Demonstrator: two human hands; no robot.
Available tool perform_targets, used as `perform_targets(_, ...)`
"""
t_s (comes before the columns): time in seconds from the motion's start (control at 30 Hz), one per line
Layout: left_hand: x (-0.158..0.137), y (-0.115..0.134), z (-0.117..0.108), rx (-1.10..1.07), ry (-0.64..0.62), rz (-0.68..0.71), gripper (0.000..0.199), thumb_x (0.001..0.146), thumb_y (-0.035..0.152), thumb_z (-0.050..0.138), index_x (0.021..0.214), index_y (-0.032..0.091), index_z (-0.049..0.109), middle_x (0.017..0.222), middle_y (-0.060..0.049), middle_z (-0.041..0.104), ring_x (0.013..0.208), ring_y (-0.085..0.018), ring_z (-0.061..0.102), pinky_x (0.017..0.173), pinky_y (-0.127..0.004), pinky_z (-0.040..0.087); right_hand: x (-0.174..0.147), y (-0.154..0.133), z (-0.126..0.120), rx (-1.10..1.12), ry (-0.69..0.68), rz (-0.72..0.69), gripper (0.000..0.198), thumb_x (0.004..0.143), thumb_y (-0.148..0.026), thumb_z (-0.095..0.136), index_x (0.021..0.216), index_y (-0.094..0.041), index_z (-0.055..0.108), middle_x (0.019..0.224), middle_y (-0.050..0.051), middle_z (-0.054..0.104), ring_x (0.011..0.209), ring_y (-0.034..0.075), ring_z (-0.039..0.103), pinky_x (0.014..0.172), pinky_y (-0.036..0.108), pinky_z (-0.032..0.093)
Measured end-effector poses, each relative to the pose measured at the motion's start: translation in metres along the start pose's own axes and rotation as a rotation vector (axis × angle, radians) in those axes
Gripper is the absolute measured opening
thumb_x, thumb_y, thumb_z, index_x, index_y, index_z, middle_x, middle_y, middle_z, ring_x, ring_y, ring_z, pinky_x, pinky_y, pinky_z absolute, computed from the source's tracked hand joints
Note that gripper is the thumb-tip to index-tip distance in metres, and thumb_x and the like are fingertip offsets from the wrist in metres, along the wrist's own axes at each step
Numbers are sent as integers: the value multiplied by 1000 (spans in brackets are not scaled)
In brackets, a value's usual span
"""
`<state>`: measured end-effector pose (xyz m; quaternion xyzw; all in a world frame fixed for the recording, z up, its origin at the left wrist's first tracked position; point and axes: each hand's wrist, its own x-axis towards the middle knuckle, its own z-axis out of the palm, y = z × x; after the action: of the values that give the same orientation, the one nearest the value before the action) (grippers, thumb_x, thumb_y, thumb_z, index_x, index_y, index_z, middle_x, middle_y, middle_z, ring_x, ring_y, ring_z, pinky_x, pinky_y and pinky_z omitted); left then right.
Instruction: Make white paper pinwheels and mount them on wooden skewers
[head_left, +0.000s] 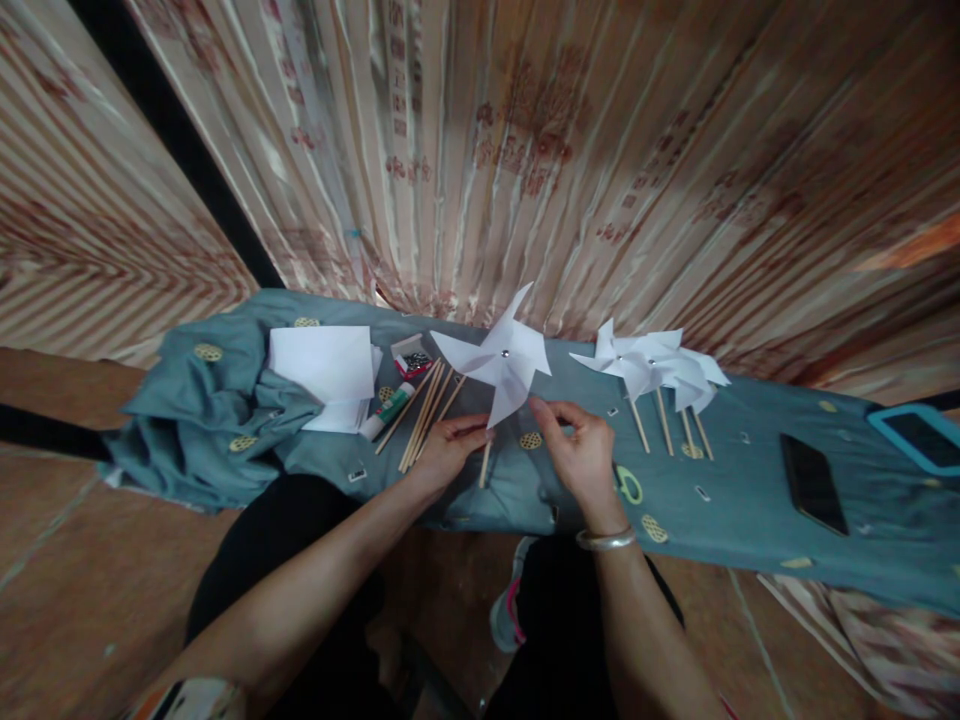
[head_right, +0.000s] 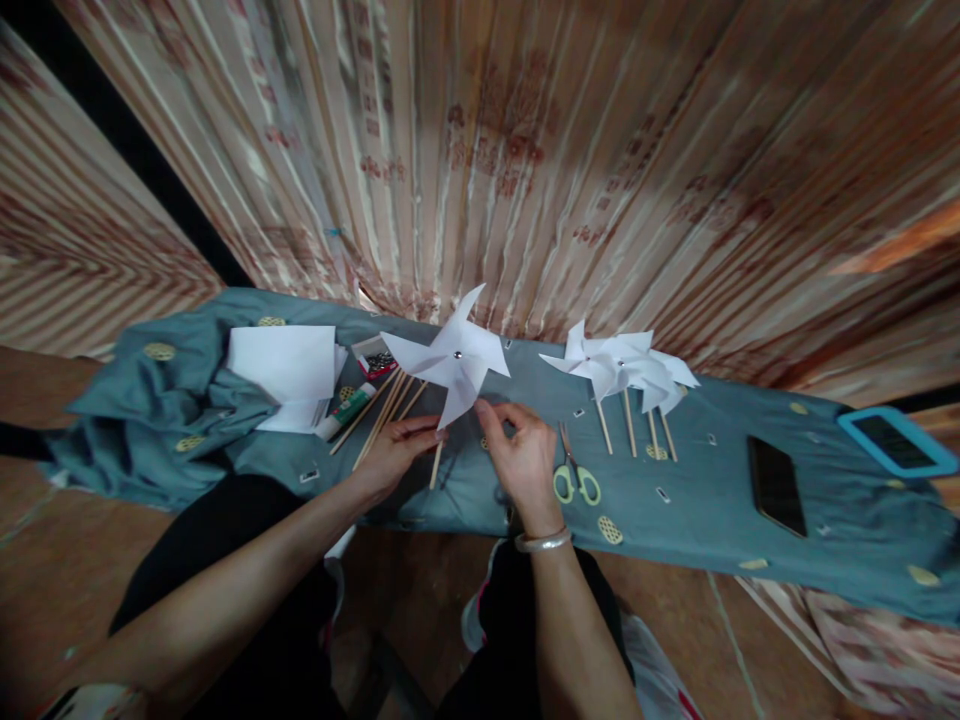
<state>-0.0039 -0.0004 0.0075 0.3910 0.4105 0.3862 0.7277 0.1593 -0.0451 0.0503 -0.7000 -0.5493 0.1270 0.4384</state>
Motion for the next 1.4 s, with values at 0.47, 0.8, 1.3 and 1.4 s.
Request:
perform_targets(0.47, -2, -7, 0, -31, -66, -71, 38, 52, 36, 88, 83, 16, 80, 80, -6, 75, 68, -13, 60, 72, -27, 47, 36, 49, -7, 250, 140, 198, 43, 71, -50, 69, 97, -16, 74, 95, 10, 75, 86, 23, 65, 83, 40, 49)
perform_targets(0.8, -5, -3, 2, -81, -72, -115, 38, 44, 37, 92, 74, 17, 80, 73, -4, 74, 66, -12, 59, 71, -26, 47, 49, 52, 0, 408, 104, 256, 37, 67, -49, 71, 86, -18, 75, 86, 5, 74, 83, 20, 63, 84, 37, 48)
perform_targets(1.3, -4, -2, -1, -129, -49, -116, 44, 47, 35, 93, 84, 16, 80, 84, -6, 76, 72, -13, 62, 80, -29, 50, 44, 48, 4, 544, 76, 332, 23, 60, -42, 80, 70, -22, 76, 71, 0, 72, 71, 16, 58, 72, 30, 44)
perform_targets(1.4, -4, -3, -2, -125, -38, -112, 41, 50, 33, 92, 85, 16, 80, 82, -6, 76, 69, -12, 61, 77, -28, 50, 40, 44, 5, 572, 62, 343, 20, 60, -39, 80, 68, -22, 76, 69, 0, 71, 69, 15, 56, 70, 29, 43)
